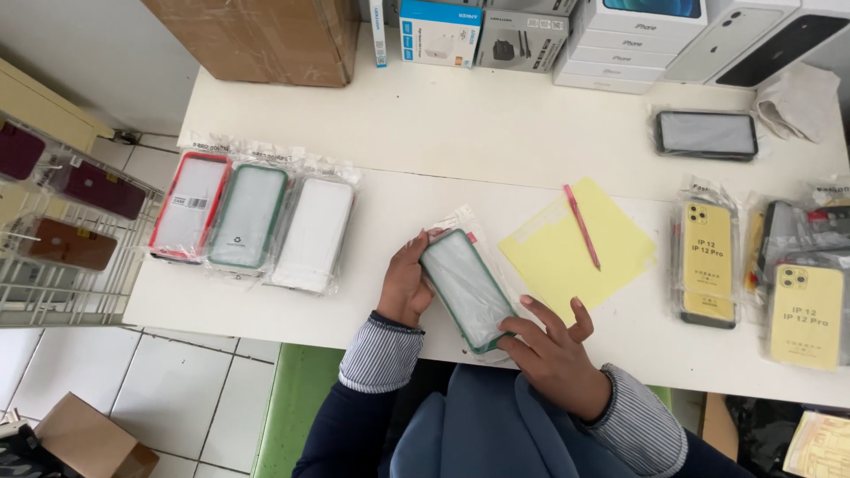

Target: Organizing and packaging various phone cases into plastic sleeves and writing notes on a yellow pad.

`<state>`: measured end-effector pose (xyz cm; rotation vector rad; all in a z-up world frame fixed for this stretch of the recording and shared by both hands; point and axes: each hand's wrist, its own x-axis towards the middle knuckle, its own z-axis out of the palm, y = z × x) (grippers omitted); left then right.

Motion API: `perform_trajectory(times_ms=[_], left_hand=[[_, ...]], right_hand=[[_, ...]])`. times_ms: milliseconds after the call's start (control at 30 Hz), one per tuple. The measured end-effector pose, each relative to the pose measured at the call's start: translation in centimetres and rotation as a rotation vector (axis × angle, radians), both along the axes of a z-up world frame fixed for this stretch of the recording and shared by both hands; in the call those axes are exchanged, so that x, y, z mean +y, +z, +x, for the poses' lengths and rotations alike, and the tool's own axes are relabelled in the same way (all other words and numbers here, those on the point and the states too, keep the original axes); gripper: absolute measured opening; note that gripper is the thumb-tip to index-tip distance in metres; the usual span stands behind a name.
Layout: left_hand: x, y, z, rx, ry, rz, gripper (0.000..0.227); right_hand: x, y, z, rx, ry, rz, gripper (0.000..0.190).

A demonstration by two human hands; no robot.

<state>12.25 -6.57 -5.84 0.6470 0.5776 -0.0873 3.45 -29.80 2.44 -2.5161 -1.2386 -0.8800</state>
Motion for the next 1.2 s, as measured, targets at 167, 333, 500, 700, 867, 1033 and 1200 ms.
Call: perform_trajectory(times_ms=[167,333,500,700,867,1033,1200], left_hand=[[-1.9,-1.6,1.7,-0.021,-0.009,-0.06,0.027],[-3.4,5.8,0.7,-0.054,0.065,-0.227,0.028],[-5.5,7.7,-2.3,-0.391,-0.295,-0.316,0.089],[-6.8,12.5,-2.7,-0.24,-0.041,0.01,0.095],[-6.7,11.9,-2.8,-0.427,0.069,0.267,0.058],[-6.6,5.8,-2.8,-0.55,0.128,0.41,0.051],[-6.8,7.0,-3.1,-0.571,0.149,0.423,0.043]], right_hand=[[0.0,3.6,0.1,0.006,-0.046,-0.069,0.031],[-1.4,2.5,0.5,0.108,-0.105,0.12,0.026],[-1.6,0.7,0.5,0.85,0.166,0.849,0.012],[-4.0,-2.5,0.8,1.38,0.255,1.979,0.017],[-5.0,-2.2,2.5,1.151,0.114,1.723,0.017],[-6.7,-3.1,2.8,1.557,0.267,2.025,0.053],[-4.0,-1.4,2.6,1.573,0.087,1.899,0.012]])
